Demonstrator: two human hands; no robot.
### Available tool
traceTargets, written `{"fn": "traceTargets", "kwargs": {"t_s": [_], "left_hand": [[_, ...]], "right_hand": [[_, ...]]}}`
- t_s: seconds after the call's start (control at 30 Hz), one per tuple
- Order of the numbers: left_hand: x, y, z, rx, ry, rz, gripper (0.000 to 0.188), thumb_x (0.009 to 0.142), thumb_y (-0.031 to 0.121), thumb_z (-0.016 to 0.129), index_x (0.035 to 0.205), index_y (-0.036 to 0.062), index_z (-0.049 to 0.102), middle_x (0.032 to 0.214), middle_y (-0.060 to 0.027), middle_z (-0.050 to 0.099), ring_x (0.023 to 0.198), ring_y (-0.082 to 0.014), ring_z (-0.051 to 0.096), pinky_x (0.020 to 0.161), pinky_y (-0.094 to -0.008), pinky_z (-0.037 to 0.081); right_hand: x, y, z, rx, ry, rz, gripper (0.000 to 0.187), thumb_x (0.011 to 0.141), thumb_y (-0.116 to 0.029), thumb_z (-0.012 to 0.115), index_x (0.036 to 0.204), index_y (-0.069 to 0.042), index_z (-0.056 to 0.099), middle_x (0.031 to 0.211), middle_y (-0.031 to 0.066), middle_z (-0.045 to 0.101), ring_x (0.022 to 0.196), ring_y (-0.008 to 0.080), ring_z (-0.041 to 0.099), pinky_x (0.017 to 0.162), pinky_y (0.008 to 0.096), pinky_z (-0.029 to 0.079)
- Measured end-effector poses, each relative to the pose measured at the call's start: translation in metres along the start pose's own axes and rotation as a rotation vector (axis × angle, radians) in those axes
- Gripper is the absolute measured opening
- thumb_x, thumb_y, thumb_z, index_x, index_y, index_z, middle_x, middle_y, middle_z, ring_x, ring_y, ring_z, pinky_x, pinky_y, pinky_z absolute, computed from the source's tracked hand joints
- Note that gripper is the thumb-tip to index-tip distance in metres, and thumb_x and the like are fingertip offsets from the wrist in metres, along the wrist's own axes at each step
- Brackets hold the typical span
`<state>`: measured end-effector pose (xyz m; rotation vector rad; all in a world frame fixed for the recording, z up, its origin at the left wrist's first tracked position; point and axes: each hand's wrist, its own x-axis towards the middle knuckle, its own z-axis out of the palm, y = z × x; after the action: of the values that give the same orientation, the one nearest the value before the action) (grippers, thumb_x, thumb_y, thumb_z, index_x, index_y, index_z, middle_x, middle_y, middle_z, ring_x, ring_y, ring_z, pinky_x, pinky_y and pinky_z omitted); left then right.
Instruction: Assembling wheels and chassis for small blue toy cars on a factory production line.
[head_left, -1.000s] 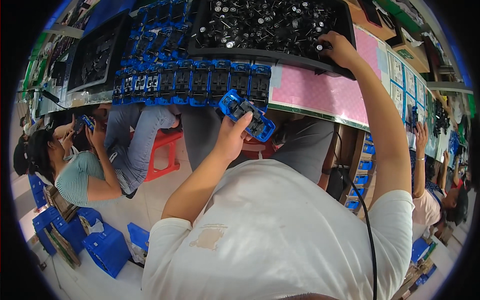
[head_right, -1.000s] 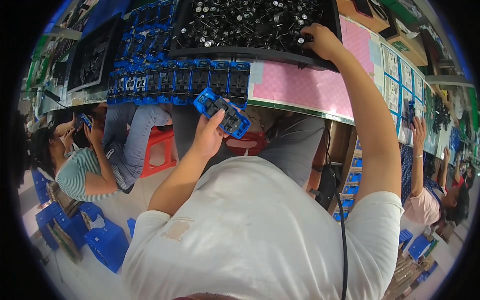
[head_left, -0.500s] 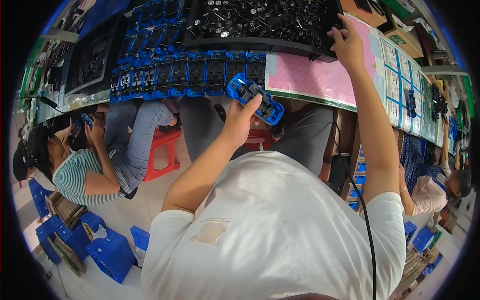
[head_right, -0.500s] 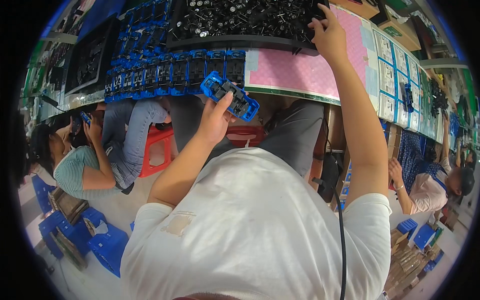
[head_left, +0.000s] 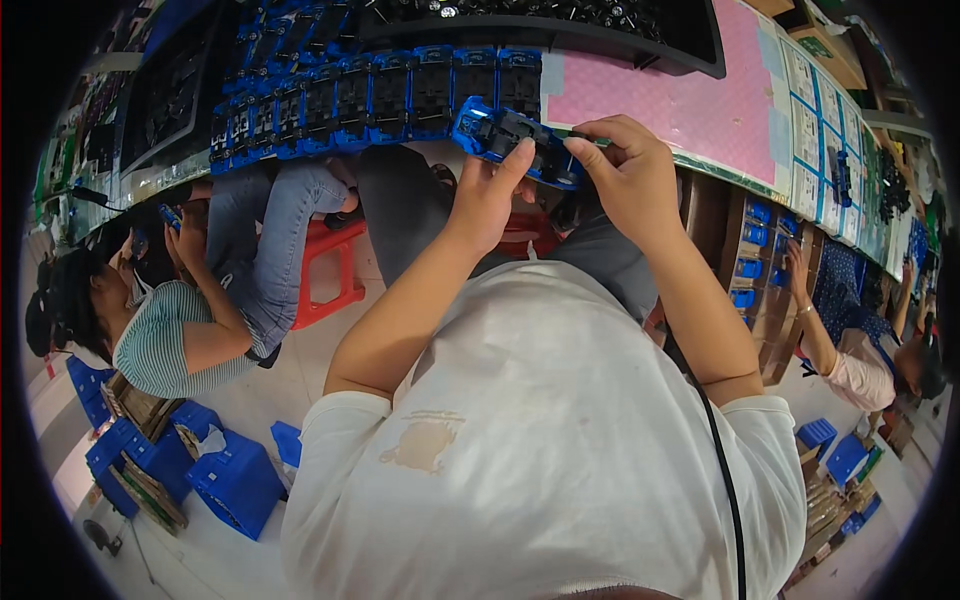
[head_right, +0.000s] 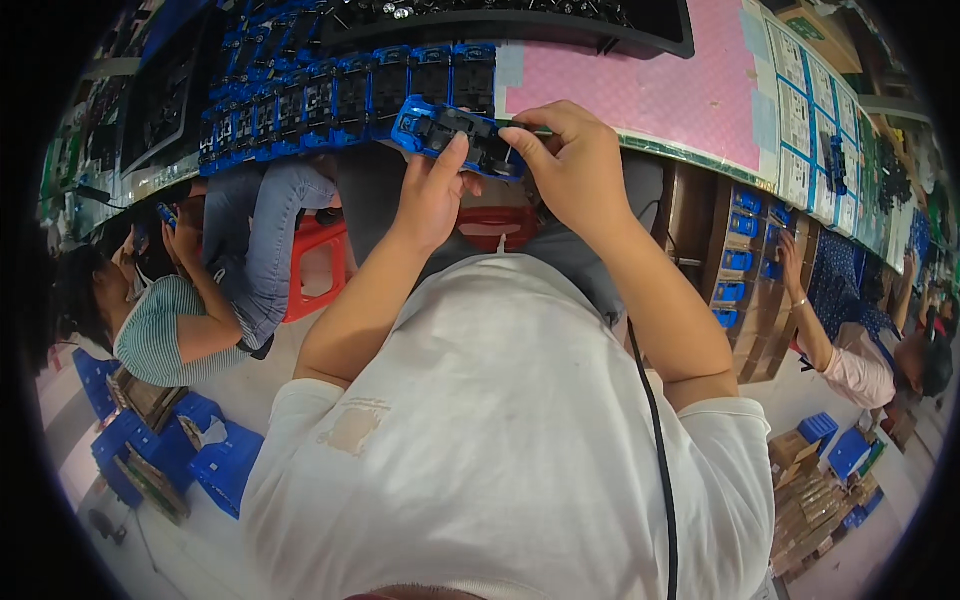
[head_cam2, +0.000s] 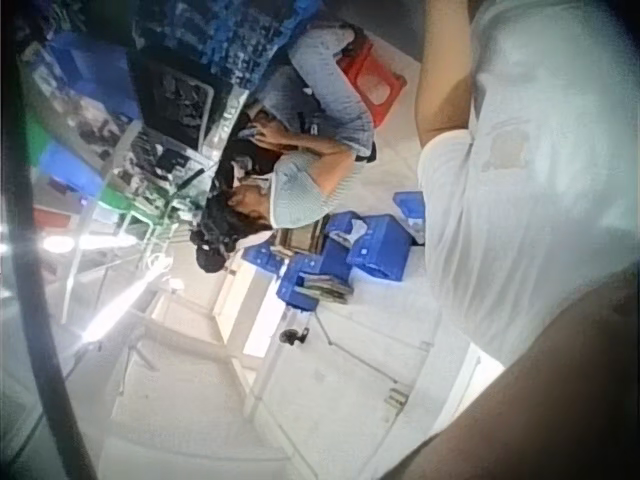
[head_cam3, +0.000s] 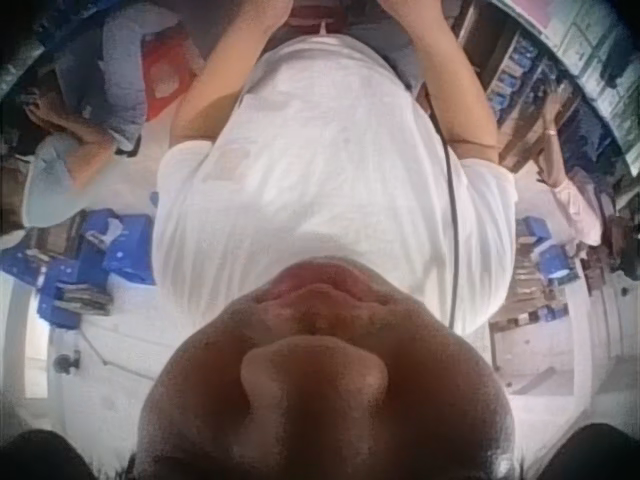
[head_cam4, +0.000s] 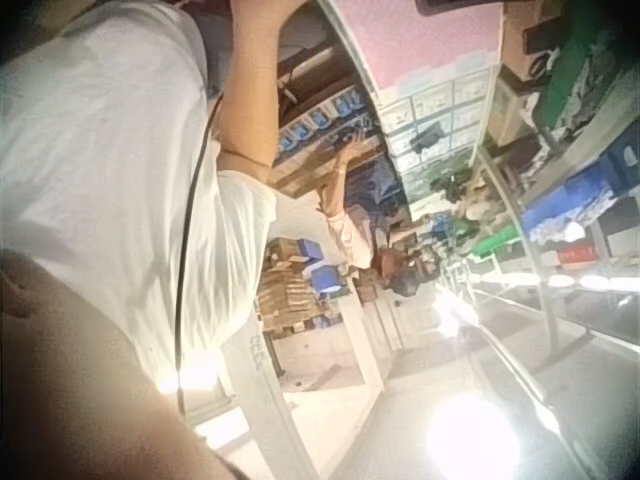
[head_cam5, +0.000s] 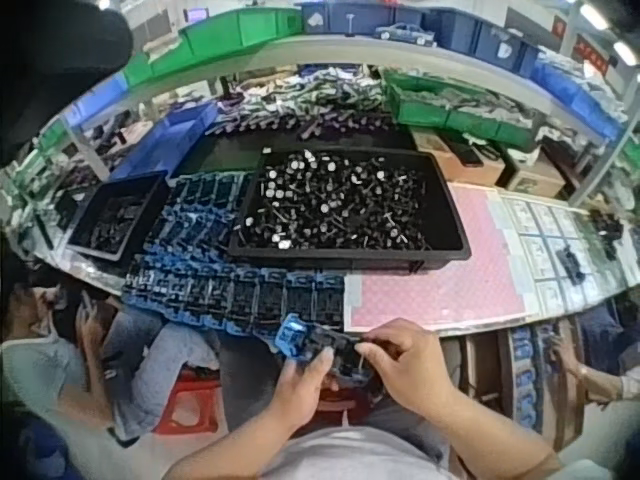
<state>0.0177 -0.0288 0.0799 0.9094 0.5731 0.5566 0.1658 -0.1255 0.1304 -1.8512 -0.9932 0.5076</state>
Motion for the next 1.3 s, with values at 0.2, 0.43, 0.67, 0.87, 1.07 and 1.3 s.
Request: {"fn": "traceTargets", "kwargs": {"t_s": [0.2,0.43,0.67,0.87,1.07,1.3], "left_hand": [[-0.003,-0.007,0.005,-0.016,-0.031,0.000,0.037,0.098,0.033,0.065,0.122,0.0075,0.053,0.099,-0.0024,0.062,0.082,-0.0086,0.059,0.064,-0.0242,0.049],[-0.005,-0.005,-0.001,-0.017,-0.031,-0.022,0.038,0.098,0.033,0.064,0.124,0.0084,0.051,0.100,-0.0019,0.062,0.081,-0.0096,0.058,0.065,-0.0247,0.049],[-0.007,-0.001,-0.006,-0.046,-0.098,-0.027,0.039,0.099,0.034,0.063,0.126,0.0084,0.050,0.105,-0.0031,0.061,0.082,-0.0098,0.058,0.066,-0.0255,0.049],[-0.011,0.007,-0.002,-0.094,-0.134,-0.064,0.046,0.099,0.033,0.062,0.134,0.0077,0.046,0.108,-0.0043,0.061,0.089,-0.0113,0.062,0.067,-0.0254,0.049],[-0.011,0.006,-0.008,-0.069,-0.117,-0.070,0.054,0.099,0.035,0.060,0.143,0.0079,0.042,0.116,-0.0089,0.060,0.092,-0.0154,0.060,0.068,-0.0305,0.047],[-0.005,0.007,-0.007,-0.126,-0.137,-0.088,0.056,0.098,0.035,0.063,0.141,0.0063,0.042,0.113,-0.0059,0.060,0.091,-0.0126,0.063,0.068,-0.0255,0.050]], "right_hand": [[-0.002,0.010,0.006,-0.121,-0.040,-0.120,0.016,0.088,-0.011,0.075,0.097,0.002,0.071,0.092,0.0080,0.068,0.068,0.0108,0.059,0.061,0.0251,0.047],[0.004,0.008,-0.008,-0.033,0.015,-0.032,0.024,0.087,-0.020,0.075,0.099,0.001,0.072,0.089,0.0100,0.069,0.060,0.0152,0.055,0.059,0.0289,0.046],[0.144,0.066,-0.075,-0.544,0.223,-0.231,0.024,0.092,-0.020,0.072,0.110,-0.005,0.072,0.097,0.0092,0.072,0.078,0.0119,0.068,0.071,0.0284,0.053],[0.201,0.058,-0.077,-0.609,-0.121,0.260,0.044,0.077,-0.020,0.083,0.115,-0.002,0.070,0.103,0.0192,0.072,0.090,0.0296,0.068,0.082,0.0381,0.054],[0.210,0.068,-0.074,-0.555,-0.085,0.251,0.027,0.078,-0.016,0.082,0.099,-0.001,0.075,0.087,0.0163,0.073,0.078,0.0263,0.068,0.077,0.0379,0.054],[0.194,0.067,-0.078,-0.638,0.308,-0.020,0.020,0.079,-0.014,0.081,0.087,0.002,0.073,0.077,0.0135,0.071,0.073,0.0266,0.068,0.070,0.0400,0.054]]}}
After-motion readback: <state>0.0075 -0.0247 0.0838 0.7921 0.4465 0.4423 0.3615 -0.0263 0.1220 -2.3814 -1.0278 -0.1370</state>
